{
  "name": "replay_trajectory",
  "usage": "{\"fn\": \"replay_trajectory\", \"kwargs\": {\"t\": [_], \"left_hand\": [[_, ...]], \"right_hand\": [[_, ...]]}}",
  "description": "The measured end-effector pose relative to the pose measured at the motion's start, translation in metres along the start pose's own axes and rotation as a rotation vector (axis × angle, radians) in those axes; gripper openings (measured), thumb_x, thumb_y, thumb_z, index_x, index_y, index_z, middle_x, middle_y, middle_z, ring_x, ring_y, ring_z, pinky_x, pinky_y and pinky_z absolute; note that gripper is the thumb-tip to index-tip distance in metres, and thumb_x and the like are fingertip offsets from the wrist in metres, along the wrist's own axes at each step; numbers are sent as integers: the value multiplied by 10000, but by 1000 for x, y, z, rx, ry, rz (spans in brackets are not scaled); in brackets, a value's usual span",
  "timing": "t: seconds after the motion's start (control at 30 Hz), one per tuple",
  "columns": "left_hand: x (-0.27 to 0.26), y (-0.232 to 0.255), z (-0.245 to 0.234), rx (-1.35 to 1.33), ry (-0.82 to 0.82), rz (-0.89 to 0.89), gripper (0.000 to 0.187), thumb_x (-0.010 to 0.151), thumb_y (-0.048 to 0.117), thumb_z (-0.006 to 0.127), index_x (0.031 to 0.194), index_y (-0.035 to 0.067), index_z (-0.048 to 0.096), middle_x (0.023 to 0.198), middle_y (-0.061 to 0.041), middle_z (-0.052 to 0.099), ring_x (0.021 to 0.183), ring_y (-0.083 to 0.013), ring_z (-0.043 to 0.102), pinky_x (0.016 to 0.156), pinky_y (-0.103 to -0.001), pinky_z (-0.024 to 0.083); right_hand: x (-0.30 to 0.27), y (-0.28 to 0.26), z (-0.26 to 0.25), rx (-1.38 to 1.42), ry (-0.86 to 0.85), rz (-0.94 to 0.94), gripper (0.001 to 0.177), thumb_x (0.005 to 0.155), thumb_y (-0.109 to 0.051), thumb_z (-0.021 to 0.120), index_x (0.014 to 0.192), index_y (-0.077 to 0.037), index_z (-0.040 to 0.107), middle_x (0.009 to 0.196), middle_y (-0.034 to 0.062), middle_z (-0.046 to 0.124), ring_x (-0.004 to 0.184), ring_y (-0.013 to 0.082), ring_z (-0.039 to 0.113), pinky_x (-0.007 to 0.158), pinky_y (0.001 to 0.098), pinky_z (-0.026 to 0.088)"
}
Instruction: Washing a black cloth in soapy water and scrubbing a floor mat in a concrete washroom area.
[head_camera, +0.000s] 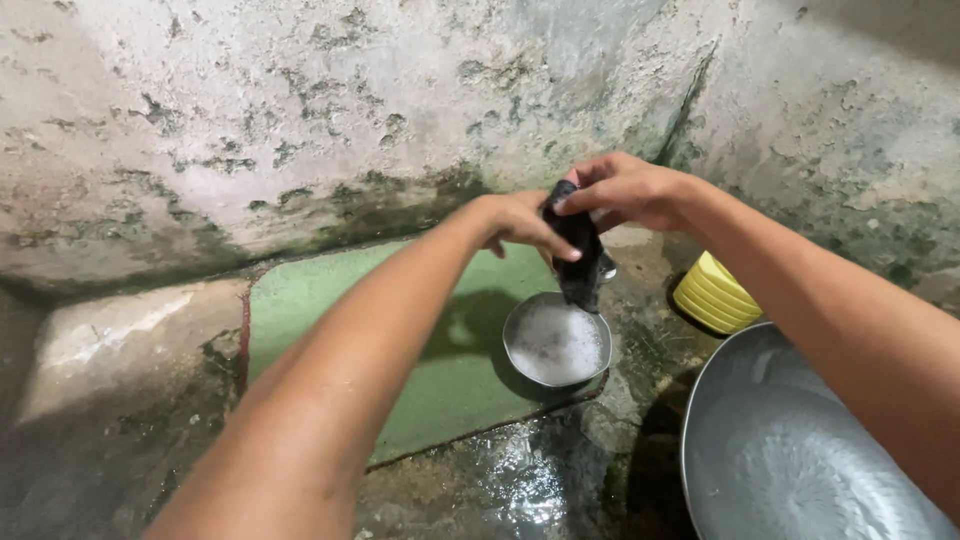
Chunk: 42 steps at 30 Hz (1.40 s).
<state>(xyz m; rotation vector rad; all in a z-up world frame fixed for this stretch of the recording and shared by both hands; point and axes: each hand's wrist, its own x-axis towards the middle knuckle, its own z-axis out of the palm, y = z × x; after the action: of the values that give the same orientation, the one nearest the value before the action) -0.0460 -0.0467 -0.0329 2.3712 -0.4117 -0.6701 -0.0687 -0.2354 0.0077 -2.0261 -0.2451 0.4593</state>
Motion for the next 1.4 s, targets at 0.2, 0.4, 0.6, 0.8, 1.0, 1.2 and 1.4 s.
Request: {"fn": "replay_trajectory", "kwargs": {"t": [0.2,0.4,0.6,0.8,1.0,1.2,1.4], "left_hand": [[10,12,3,-142,-53,54,774,645,376,891,1340,239,580,1297,-66,680,1170,-302,646,853,-554,570],[58,-12,-3,-135,-1,96,377,770,148,787,1142,146,727,1123,-59,739,1008,-241,708,772,-491,637],[44,4,6,-468,1,229,139,817,29,639,954,38,653,823,-128,710,678,-252,738,573,-449,677],[70,-26,38,-434,43,106,127,812,55,667,938,42,684,766,-125,703,582,-230,696,525,-373,609],[101,-78,75,-576,120,44,198,828,104,685,961,-37,725,828,-165,734,600,-227,713,503,-354,606],[97,-115,115,254,195,383,389,695,162,772,1072,81,723,998,-198,747,964,-372,703,821,-454,569],[60,-111,155,814,146,570,255,748,130,765,981,28,763,1322,-145,611,1204,-367,598,863,-427,590]], "right_hand": [[11,14,-18,40,78,-10,123,876,-105,694,986,-88,640,935,35,679,910,174,667,795,425,582],[9,34,-24,-1,-27,34,314,847,-91,716,1133,-67,590,1069,71,660,987,203,648,801,397,537],[4,34,8,-1,-143,141,666,730,-113,812,1332,-64,532,1259,127,686,1175,249,662,968,449,552],[9,90,37,-46,-161,303,720,737,-180,854,1379,-90,541,1326,115,682,1243,275,645,1049,480,515],[49,180,53,42,-141,336,666,687,-244,869,1295,-85,646,1212,101,752,1150,261,705,996,455,569],[74,234,74,-488,-53,186,607,678,-280,919,1207,-64,714,1121,121,770,1033,234,718,923,366,560],[127,353,77,-504,-242,-209,469,683,-289,837,1105,-102,748,1080,75,780,992,184,721,868,341,569]]}}
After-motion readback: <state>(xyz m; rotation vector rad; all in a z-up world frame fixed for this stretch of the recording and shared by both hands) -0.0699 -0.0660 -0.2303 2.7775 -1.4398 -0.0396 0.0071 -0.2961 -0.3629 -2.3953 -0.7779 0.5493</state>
